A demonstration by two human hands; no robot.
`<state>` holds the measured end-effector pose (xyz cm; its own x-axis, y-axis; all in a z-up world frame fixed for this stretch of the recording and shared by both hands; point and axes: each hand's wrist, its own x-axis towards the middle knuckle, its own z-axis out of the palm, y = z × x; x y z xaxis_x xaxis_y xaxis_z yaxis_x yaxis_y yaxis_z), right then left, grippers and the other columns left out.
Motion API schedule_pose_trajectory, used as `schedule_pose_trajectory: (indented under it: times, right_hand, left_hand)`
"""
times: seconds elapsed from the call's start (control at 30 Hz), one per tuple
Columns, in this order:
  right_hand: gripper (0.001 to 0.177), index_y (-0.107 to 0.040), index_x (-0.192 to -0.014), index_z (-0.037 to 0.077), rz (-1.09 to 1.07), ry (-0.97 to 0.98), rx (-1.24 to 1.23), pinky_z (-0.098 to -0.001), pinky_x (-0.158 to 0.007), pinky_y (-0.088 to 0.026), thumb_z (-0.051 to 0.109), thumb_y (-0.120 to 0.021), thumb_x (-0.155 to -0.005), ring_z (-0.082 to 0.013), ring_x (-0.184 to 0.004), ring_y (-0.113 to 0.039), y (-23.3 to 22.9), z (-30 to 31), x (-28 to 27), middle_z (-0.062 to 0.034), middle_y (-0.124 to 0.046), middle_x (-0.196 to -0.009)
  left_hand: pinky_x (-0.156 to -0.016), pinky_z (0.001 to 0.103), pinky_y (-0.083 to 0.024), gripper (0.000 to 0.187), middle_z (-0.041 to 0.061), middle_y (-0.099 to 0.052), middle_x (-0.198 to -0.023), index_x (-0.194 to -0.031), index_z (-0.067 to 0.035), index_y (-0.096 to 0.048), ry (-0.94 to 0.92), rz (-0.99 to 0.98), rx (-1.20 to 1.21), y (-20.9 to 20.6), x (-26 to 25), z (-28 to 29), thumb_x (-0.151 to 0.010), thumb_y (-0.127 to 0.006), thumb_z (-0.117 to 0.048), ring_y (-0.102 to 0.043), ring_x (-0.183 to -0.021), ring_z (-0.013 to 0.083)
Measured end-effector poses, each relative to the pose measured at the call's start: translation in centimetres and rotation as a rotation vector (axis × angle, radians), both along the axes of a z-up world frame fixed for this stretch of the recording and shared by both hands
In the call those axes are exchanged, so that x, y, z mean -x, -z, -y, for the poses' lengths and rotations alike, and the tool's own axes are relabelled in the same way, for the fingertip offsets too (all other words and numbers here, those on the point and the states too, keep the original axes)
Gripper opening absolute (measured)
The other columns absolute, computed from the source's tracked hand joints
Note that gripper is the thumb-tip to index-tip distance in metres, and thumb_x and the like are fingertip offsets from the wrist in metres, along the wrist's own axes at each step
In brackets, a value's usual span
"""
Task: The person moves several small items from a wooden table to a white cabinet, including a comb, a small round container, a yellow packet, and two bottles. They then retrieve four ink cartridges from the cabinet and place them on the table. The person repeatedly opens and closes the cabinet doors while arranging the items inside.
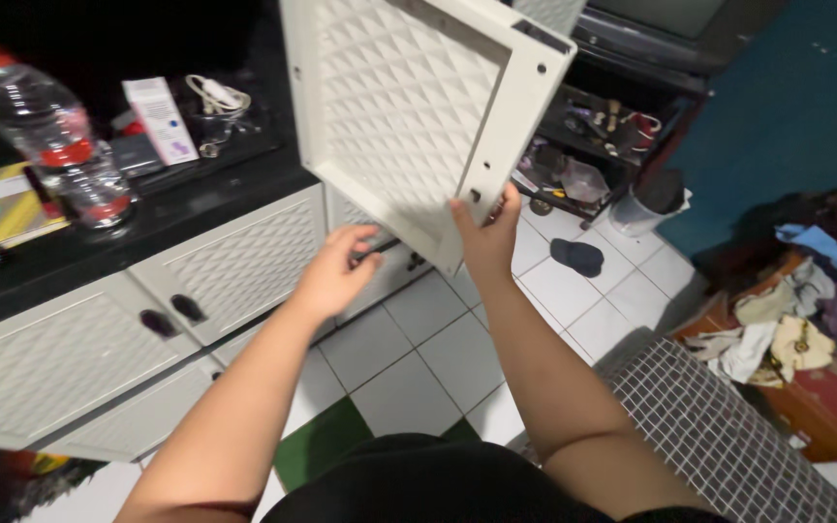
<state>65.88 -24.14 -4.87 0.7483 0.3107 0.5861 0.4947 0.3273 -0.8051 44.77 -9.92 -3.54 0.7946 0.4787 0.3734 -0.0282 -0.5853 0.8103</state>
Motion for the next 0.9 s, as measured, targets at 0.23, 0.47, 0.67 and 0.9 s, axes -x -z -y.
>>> schedule_pose_trajectory:
  times: [0.23,0.47,0.67,0.9]
  right_hand:
    - [0.059,-0.047,-0.142,0.005,-0.104,-0.019,0.058,-0.0297,-0.097,-0.052,0.021,-0.078,-0.095,-0.0144,-0.114,-0.062,1.3,0.0,-7.1,-0.0084,-0.065,-0.126]
    - [0.063,-0.046,-0.143,0.003,-0.056,0.158,0.15,-0.0361,-0.101,-0.05,0.024,-0.08,-0.093,-0.0207,-0.118,-0.061,1.9,-1.3,-10.6,-0.0117,-0.06,-0.132]
    - [0.081,-0.036,-0.149,0.004,0.314,0.516,0.241,-0.0535,-0.118,-0.027,0.018,-0.087,-0.087,-0.0394,-0.14,-0.032,0.0,-1.2,-8.2,-0.0215,-0.035,-0.148]
    - [0.072,-0.036,-0.144,0.007,0.427,0.357,0.115,-0.0532,-0.118,-0.03,0.014,-0.083,-0.09,-0.0363,-0.141,-0.029,-2.2,-6.0,-3.0,-0.0183,-0.029,-0.147]
  left_hand:
    - [-0.077,0.031,-0.055,0.037,0.009,-0.059,-0.122,-0.128,-0.009,-0.065,-0.135,-0.015,0.175,0.7,-2.0,-1.9,-0.093,-0.069,-0.021,-0.063,-0.105,0.0167]
    - [-0.083,0.031,-0.054,0.038,0.009,-0.058,-0.123,-0.129,-0.008,-0.065,-0.274,0.009,0.16,2.4,-3.2,-2.9,-0.094,-0.071,-0.022,-0.064,-0.106,0.0167]
    - [-0.082,0.032,-0.054,0.037,0.009,-0.058,-0.124,-0.128,-0.008,-0.065,-0.366,-0.006,0.227,4.2,-2.0,-4.0,-0.094,-0.069,-0.024,-0.065,-0.108,0.0167]
    - [-0.083,0.031,-0.055,0.036,0.01,-0.058,-0.127,-0.127,-0.009,-0.067,-0.498,0.001,0.214,4.7,3.1,-6.5,-0.094,-0.069,-0.025,-0.065,-0.108,0.0157]
